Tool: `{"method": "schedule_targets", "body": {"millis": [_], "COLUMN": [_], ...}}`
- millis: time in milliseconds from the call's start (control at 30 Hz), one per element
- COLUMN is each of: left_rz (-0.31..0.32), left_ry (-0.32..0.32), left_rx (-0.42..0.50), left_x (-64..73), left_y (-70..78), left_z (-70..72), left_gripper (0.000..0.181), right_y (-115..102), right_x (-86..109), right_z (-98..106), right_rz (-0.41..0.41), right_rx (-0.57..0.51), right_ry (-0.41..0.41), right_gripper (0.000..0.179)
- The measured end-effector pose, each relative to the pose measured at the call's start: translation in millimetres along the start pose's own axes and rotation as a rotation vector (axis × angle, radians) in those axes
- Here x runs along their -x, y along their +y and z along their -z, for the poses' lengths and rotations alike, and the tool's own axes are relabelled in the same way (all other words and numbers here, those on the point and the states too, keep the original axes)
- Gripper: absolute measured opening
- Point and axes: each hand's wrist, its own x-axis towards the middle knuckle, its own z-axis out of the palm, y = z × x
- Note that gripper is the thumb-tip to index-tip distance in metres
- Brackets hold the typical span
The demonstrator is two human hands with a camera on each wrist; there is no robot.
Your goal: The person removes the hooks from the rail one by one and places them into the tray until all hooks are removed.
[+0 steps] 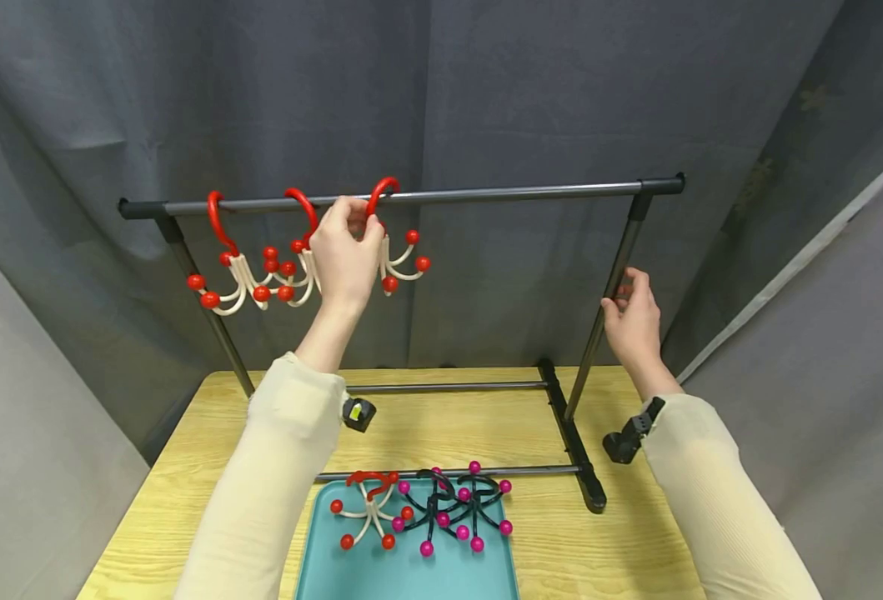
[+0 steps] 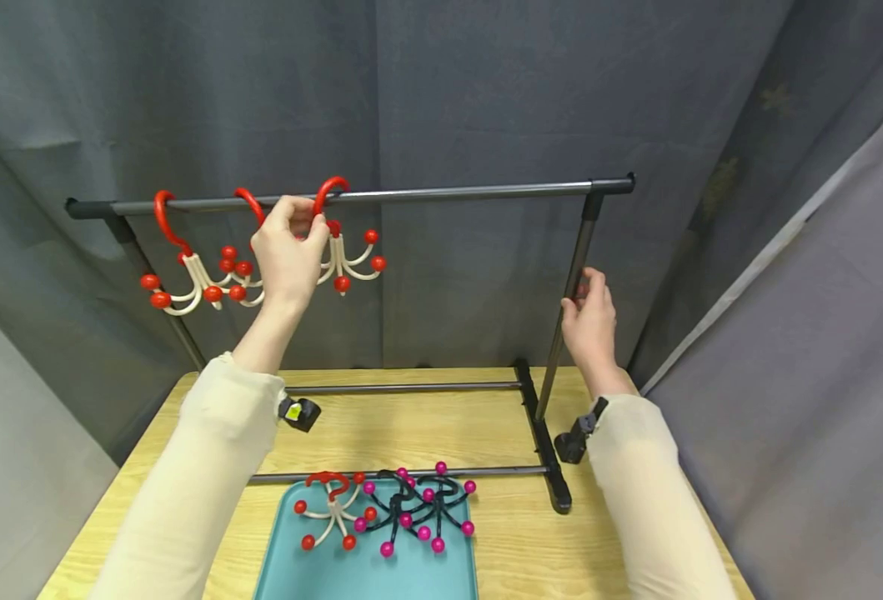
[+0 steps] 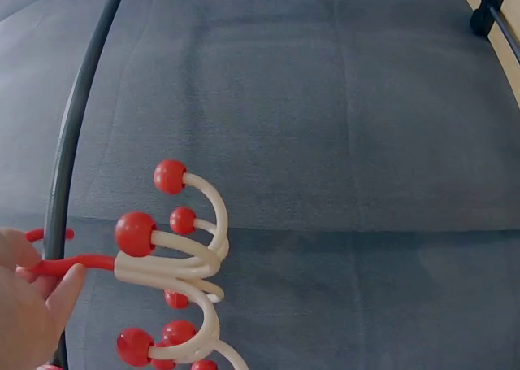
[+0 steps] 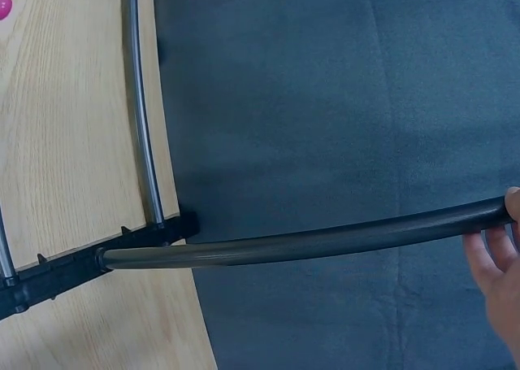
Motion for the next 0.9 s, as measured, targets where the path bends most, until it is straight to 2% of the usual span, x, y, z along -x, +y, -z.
{"method": "schedule_targets", "body": {"millis": [200,500,700,900], "left_rz": [0.057,0.129,0.088,0.035], "left_ry": [-0.014,-0.093,-0.123,-0.17], "left_rx": [0.102,0.383,0.475,0.44], "left_x": [-2.0,3.8,14.8,28.6], "left_y": [4.4,17.7,22.4,21.7], "left_z": [3.5,13.3,21.1,25.8], "left_gripper": [0.015,0.017,0.016,0.015], "right_y": [-1,0,0,0], "right_x": [0.9,1.3,2.9,5.7], "right_z": [0,0,2,3], "right_rz": [-0.006,-0.011,-0.016,-0.012], "right_rx": [0.0,0.002,-0.003,-0.005], "right_ry": [0.005,0.005,0.016,0.034], "right_gripper": [0.052,0.052,0.051,0.049]}}
